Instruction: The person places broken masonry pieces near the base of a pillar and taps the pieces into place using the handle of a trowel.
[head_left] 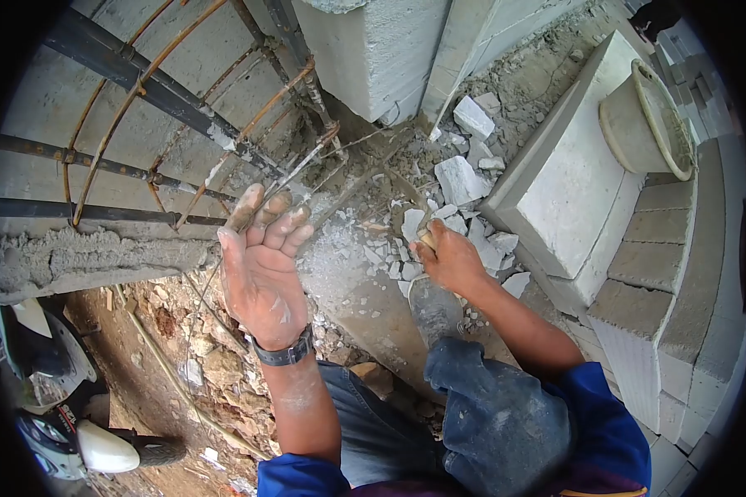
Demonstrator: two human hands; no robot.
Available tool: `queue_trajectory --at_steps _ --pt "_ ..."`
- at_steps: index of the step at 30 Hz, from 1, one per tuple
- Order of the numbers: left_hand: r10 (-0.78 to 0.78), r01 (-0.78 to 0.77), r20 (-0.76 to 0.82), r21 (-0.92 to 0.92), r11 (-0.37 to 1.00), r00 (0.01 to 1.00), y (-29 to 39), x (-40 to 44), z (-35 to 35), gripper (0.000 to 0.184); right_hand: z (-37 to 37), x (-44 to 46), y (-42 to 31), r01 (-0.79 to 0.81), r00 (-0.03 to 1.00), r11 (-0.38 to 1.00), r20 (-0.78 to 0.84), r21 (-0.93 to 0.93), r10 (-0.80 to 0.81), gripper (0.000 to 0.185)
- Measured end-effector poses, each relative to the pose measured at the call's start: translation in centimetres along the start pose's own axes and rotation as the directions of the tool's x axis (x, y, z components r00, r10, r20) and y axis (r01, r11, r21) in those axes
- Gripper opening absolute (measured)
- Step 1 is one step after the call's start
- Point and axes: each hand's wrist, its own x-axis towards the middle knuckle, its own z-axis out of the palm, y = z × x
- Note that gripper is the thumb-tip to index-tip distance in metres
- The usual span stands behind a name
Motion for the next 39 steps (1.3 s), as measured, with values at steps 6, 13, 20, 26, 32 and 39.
queue_trajectory --at_steps 6,13,20,26,32,39 --pt "-0.03 0.03 -0.018 0.019 0.999 0.999 0.1 -0.5 -0.7 0.062 -2.4 2.1 -2.7 -0.04 0.999 0.995 -0.018 0.089 0.042 0.049" --pt "-0.033 0.034 -0.033 0.014 0.999 0.999 0.0 -1.0 -0.6 0.062 -3.2 0.1 -3.5 0.027 0.994 0.978 -0.112 0.205 -0.004 0.046" --pt "-0.027 0.027 -0.024 0.029 0.999 0.999 -0.6 -1.1 0.1 0.063 -2.3 1.8 -3.1 0.057 0.998 0.986 0.015 0.157 -0.06 0.044" --pt "-0.093 0.093 -0.013 0.071 0.993 0.996 -2.9 -2.4 0.0 0.063 -0.2 7.9 -3.8 0.033 0.991 0.933 0.107 0.358 -0.077 0.041" --pt "-0.269 0.288 -0.109 0.233 0.929 0.957 -8.7 -7.7 -2.4 0.055 2.0 7.0 -3.0 0.174 0.981 0.94 -0.139 0.294 -0.137 0.039" --pt "-0.382 0.406 -0.138 0.344 0.847 0.914 -12.9 -8.6 -5.2 0.052 -2.0 7.9 -5.7 -0.147 0.973 0.847 0.229 0.511 0.03 0.037"
